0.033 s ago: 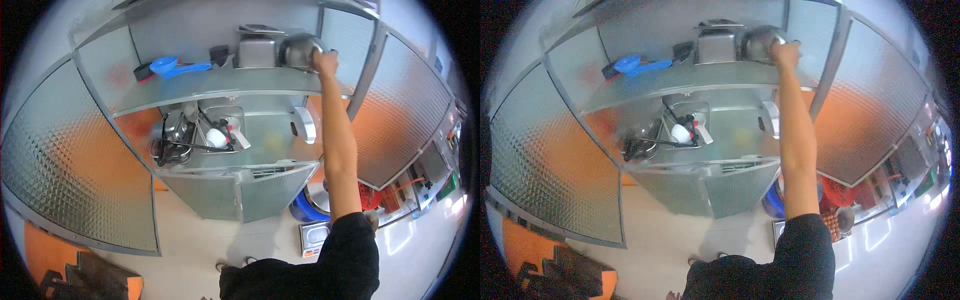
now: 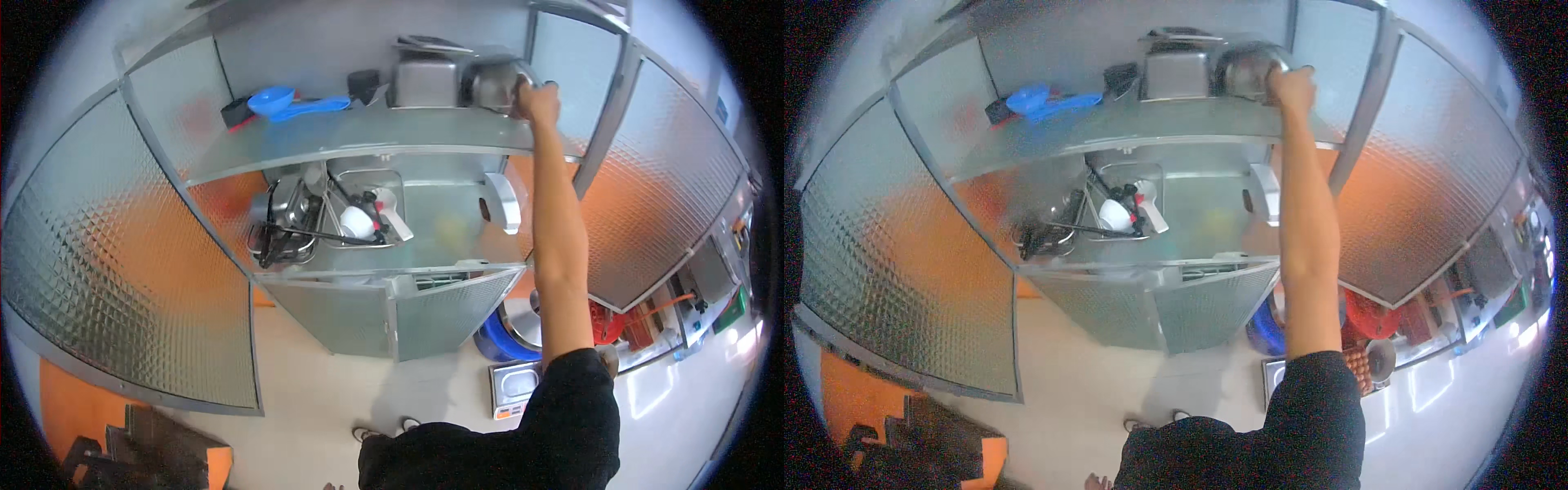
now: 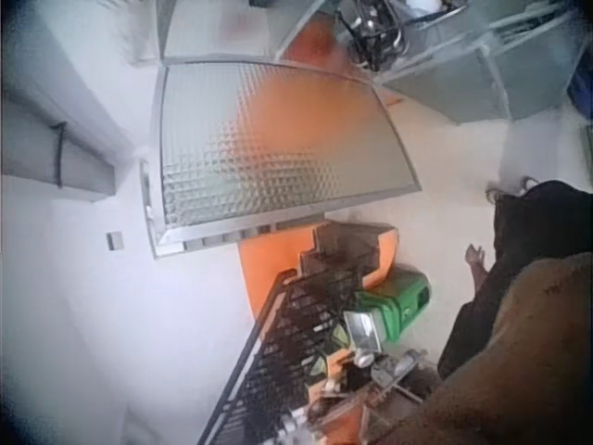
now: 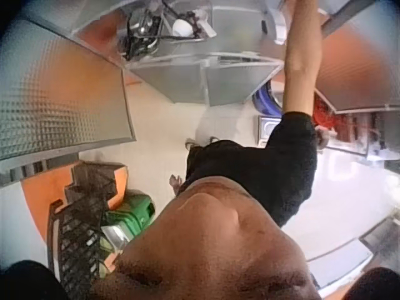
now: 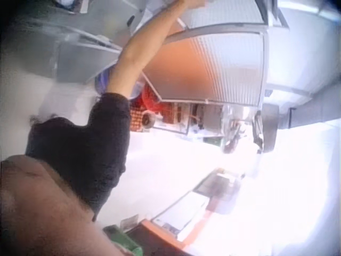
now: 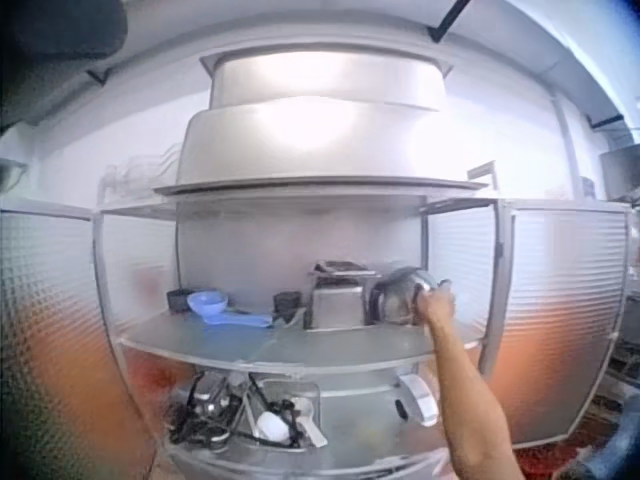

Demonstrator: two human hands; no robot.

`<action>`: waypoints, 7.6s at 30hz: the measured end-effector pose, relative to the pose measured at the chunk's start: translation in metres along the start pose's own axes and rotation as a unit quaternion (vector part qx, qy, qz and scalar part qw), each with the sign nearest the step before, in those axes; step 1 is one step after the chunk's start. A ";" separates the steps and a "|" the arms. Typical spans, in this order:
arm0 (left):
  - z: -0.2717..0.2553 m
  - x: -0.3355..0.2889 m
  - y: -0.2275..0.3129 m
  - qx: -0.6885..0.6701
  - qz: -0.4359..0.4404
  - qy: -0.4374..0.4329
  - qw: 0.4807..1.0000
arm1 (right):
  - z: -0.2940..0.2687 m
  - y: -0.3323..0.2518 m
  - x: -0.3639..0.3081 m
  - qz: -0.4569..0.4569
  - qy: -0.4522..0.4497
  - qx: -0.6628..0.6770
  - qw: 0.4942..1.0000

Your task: The person washes various kitchen items including bowls, plates, and a large metal pot in a industrial sink using a sponge and a spray nozzle before storing them in a cabinet.

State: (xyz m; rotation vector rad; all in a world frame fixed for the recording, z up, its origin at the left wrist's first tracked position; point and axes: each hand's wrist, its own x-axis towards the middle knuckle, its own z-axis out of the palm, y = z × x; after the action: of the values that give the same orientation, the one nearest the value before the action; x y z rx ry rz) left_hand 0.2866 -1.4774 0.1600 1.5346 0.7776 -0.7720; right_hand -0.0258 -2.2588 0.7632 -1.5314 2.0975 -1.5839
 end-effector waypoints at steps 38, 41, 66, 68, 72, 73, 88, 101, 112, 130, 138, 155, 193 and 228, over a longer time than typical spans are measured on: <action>-0.752 0.112 0.088 -0.229 0.182 0.358 0.887 | -0.013 0.012 -1.334 -0.215 -0.750 0.252 0.573; -0.859 0.132 0.139 -0.231 0.161 0.358 0.890 | -0.104 -0.118 -1.504 -0.283 -0.767 0.291 0.497; -1.366 0.280 0.589 0.175 0.587 0.512 0.602 | -0.498 -0.378 -2.102 -0.271 -0.791 0.374 0.402; -1.381 0.281 0.583 0.104 0.569 0.448 0.682 | -0.513 -0.381 -2.119 -0.227 -0.801 0.384 0.398; -1.415 0.254 0.584 -0.043 0.341 0.254 0.904 | -0.558 -0.406 -2.126 -0.228 -0.805 0.396 0.378; -1.408 0.235 0.596 -0.062 0.292 0.207 0.932 | -0.559 -0.414 -2.120 -0.199 -0.828 0.378 0.363; -1.226 0.150 0.530 -0.046 0.499 -0.125 0.856 | -0.585 -0.316 -1.900 0.310 -0.910 0.231 0.152; -0.808 0.055 0.360 0.230 0.554 -0.430 0.675 | -0.525 -0.068 -1.472 0.367 -0.632 0.498 0.468; -0.476 0.047 0.262 0.317 0.285 -0.576 0.698 | -0.434 0.055 -1.120 -0.329 -0.200 -0.089 0.918; -0.044 0.058 0.242 0.494 0.473 -0.353 0.639 | -0.106 0.108 -0.445 -0.410 -0.084 -0.300 0.857; -0.048 0.032 0.167 0.235 0.319 -0.112 0.911 | 0.090 0.140 -0.250 -0.374 -0.183 -0.335 0.845; -0.281 -0.119 -0.261 -0.197 -0.197 0.355 0.892 | 0.069 0.155 -0.722 -0.330 -0.549 0.257 0.724; -1.238 0.229 0.457 -0.361 0.432 0.239 0.792 | -0.222 -0.246 -2.003 -0.022 -0.848 0.049 0.528; -1.259 0.173 0.387 -0.156 0.122 -0.128 0.972 | -0.559 -0.223 -1.810 0.307 -0.640 0.320 0.628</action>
State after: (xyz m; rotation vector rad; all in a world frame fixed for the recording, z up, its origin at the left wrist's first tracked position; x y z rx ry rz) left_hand 0.7593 -0.2497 0.3439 1.1920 0.4809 -0.6170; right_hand 0.6720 -0.5291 0.3653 -0.9055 0.8355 -0.4514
